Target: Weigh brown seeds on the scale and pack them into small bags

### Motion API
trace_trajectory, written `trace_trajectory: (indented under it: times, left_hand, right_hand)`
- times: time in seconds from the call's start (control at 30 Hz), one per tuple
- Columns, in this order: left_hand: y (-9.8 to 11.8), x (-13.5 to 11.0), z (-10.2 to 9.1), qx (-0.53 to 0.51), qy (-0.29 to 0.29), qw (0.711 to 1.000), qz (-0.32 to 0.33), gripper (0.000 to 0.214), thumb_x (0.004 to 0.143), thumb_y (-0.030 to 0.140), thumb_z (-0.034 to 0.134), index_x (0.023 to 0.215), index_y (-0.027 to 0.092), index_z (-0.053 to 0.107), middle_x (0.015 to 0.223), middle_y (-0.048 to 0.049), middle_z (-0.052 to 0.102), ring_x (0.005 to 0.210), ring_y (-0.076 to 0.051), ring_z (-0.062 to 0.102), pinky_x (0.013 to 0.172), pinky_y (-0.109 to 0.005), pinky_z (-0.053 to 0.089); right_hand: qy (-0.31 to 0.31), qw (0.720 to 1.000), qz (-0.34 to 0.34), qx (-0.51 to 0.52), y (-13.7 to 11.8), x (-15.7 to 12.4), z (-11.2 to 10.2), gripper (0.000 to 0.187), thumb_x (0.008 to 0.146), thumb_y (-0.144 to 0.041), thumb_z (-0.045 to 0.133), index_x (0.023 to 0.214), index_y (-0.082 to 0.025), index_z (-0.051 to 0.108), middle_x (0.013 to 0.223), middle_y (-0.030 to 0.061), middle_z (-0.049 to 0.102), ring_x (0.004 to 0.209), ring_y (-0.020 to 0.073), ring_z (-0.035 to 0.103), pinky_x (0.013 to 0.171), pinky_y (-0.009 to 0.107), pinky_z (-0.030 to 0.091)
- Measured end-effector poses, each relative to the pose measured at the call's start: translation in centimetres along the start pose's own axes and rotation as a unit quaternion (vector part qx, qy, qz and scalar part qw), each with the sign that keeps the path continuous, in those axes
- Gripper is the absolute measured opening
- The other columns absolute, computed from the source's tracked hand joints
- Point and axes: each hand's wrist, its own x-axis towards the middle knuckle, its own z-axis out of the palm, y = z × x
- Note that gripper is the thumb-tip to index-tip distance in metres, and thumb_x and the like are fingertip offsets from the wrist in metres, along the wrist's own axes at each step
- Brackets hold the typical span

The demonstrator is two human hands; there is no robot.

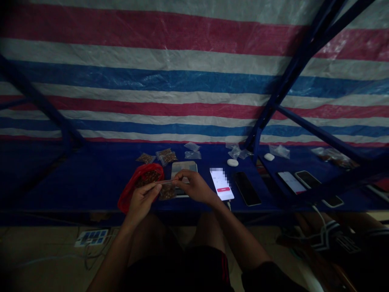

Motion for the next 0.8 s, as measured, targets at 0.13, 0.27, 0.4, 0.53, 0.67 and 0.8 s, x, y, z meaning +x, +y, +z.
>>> trace_trajectory:
  times: [0.13,0.27,0.4,0.53,0.67,0.8]
  left_hand:
    - [0.3,-0.1,1.0,-0.012,0.012,1.000,0.004,0.038,0.089,0.048,0.067,0.101,0.015,0.082,0.097,-0.0075,0.082,0.088,-0.025,0.077,0.078,-0.031,0.059]
    - [0.2,0.2,1.8,-0.034,0.023,0.999,0.001,0.034,0.089,0.047,0.068,0.095,0.015,0.081,0.091,-0.0072,0.082,0.084,-0.023,0.076,0.074,-0.029,0.058]
    - [0.2,0.4,1.9,-0.057,0.018,0.998,-0.010,0.030,0.087,0.044,0.072,0.093,0.016,0.080,0.089,-0.0067,0.081,0.082,-0.022,0.075,0.072,-0.028,0.058]
    - [0.3,0.4,1.9,-0.056,0.003,0.998,-0.016,0.028,0.085,0.042,0.073,0.092,0.016,0.080,0.090,-0.0070,0.081,0.084,-0.023,0.076,0.074,-0.028,0.059]
    - [0.5,0.3,2.1,-0.048,-0.002,0.999,-0.016,0.027,0.084,0.041,0.073,0.090,0.016,0.080,0.088,-0.0069,0.081,0.082,-0.022,0.076,0.073,-0.028,0.058]
    - [0.4,0.1,2.0,-0.048,-0.007,0.999,-0.022,0.029,0.086,0.043,0.072,0.090,0.016,0.079,0.084,-0.0058,0.080,0.078,-0.021,0.074,0.069,-0.027,0.057]
  right_hand:
    - [0.002,1.000,-0.014,0.007,0.1,-0.4,0.5,0.020,0.097,-0.036,0.065,0.088,-0.018,0.068,0.088,0.0023,0.069,0.083,0.0158,0.062,0.079,0.028,0.047]
    - [0.005,1.000,-0.017,0.007,0.4,-0.6,0.8,0.020,0.098,-0.035,0.062,0.088,-0.018,0.066,0.087,0.0020,0.066,0.082,0.0158,0.061,0.077,0.028,0.047]
    - [0.007,1.000,-0.028,0.010,0.6,-0.6,1.0,0.018,0.098,-0.034,0.063,0.089,-0.019,0.068,0.088,0.0021,0.067,0.084,0.0163,0.062,0.079,0.029,0.048]
    - [0.003,1.000,-0.017,0.015,0.6,-0.5,1.2,0.017,0.096,-0.034,0.065,0.088,-0.019,0.070,0.088,0.0026,0.069,0.084,0.0169,0.064,0.079,0.029,0.049]
    - [0.007,1.000,-0.020,0.011,0.5,-0.6,1.3,0.018,0.095,-0.032,0.065,0.085,-0.018,0.069,0.085,0.0024,0.068,0.081,0.0163,0.063,0.077,0.029,0.049]
    - [0.014,1.000,-0.018,0.000,0.6,-1.1,1.2,0.016,0.096,-0.031,0.064,0.086,-0.019,0.068,0.085,0.0019,0.068,0.079,0.0157,0.063,0.075,0.028,0.049]
